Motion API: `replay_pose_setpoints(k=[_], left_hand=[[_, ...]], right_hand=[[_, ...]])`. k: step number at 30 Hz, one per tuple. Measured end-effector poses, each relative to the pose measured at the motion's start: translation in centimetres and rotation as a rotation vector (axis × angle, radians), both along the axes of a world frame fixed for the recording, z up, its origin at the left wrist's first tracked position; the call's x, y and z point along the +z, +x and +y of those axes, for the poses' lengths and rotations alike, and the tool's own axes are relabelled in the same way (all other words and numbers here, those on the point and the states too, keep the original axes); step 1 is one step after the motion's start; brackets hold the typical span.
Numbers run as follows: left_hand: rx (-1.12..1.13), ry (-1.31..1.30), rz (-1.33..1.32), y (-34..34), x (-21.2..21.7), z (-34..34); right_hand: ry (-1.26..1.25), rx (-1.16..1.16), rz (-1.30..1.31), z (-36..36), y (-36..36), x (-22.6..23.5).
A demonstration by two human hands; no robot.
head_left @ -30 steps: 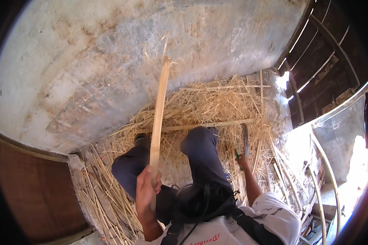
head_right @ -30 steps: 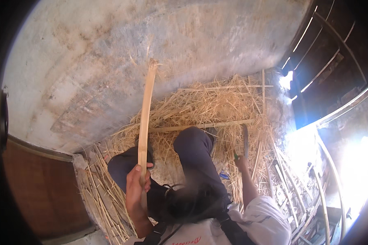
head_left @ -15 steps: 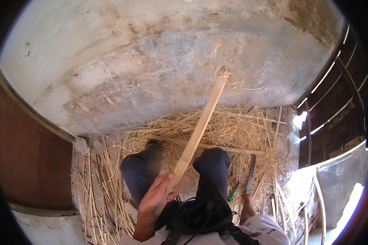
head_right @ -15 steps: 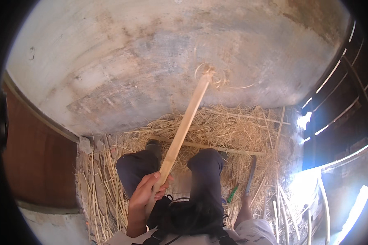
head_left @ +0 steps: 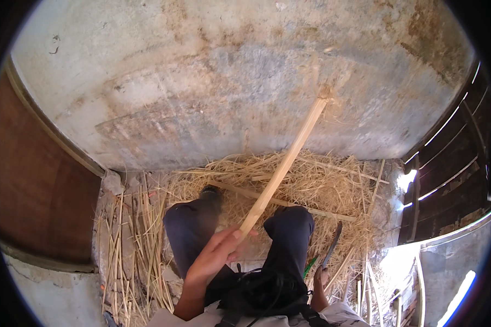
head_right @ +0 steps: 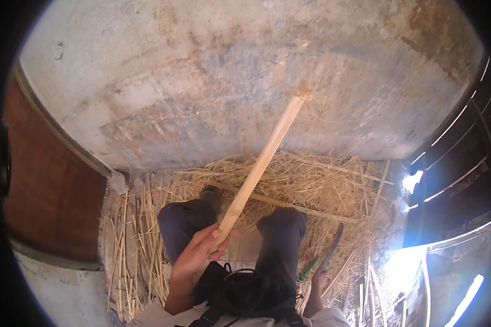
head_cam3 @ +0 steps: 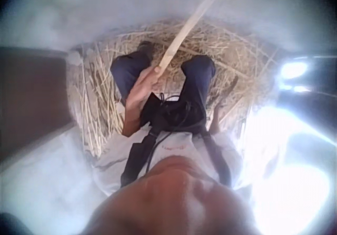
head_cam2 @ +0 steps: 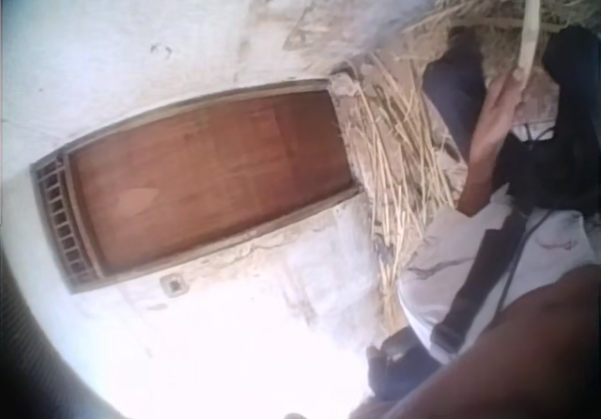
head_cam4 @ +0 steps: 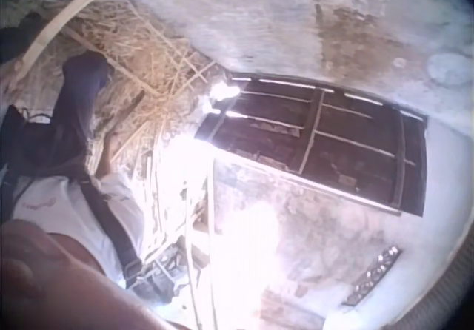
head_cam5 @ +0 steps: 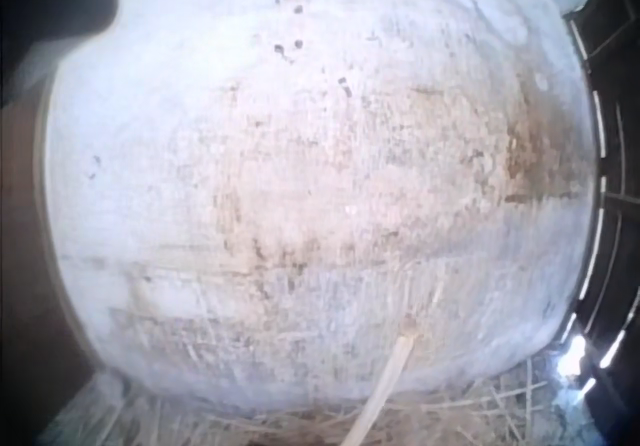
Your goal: The person shaves a long wooden stick using a small utility knife and a machete. The person first uses the utility knife to remove thin shavings from the wood and then uses a machete to chop or scrape the surface while sitting on a floor covered in straw.
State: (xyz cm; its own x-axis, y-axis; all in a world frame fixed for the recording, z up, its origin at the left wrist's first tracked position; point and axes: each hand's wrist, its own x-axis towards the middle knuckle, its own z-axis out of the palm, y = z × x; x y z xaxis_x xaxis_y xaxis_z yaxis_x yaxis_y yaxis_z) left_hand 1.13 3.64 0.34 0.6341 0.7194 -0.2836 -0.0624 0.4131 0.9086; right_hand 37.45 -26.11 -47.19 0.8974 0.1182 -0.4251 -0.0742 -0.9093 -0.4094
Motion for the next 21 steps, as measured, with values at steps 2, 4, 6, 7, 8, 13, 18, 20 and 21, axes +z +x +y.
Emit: replay_pose_setpoints(k=[2, 4, 6, 7, 8, 13, 18, 20, 21], left_hand=[[0.051, 0.078, 0.050, -0.5, -0.4, -0.2], [0.058, 0.163, 0.066, -0.4, -0.4, -0.1], [0.040, 0.200, 0.081, -0.5, -1.0, 0.2], [0.026, 0.215, 0.083, -0.5, -1.3, 0.3], [0.028, 0.206, 0.094, -0.4, -1.3, 0.4], [0.129, 0.278, 0.239, -1.2, -3.6, 0.2], [0.084, 0.526, 0.432, -1.0, -2.6, -0.3], [0.088, 0.566, 0.455, -1.0, -2.2, -0.3], [0.102, 0.569, 0.453, -1.1, -2.0, -0.4]], right_hand=[[0.249, -0.063, 0.086, 0.9, -1.3, 3.7], [0.657, -0.183, 0.288, 0.3, -0.3, 5.7], [0.820, -0.287, 0.355, 1.0, -0.9, 8.0], [0.876, -0.227, 0.327, 0.7, -0.8, 9.0], [0.932, -0.168, 0.293, -0.1, -0.1, 9.4], [0.804, 0.358, -0.306, 5.4, 0.9, 19.2], [0.804, 0.626, -0.519, 15.5, -2.1, 35.8], [0.903, 0.782, -0.541, 18.2, -2.8, 38.7], [0.954, 0.925, -0.581, 19.7, -3.3, 40.2]])
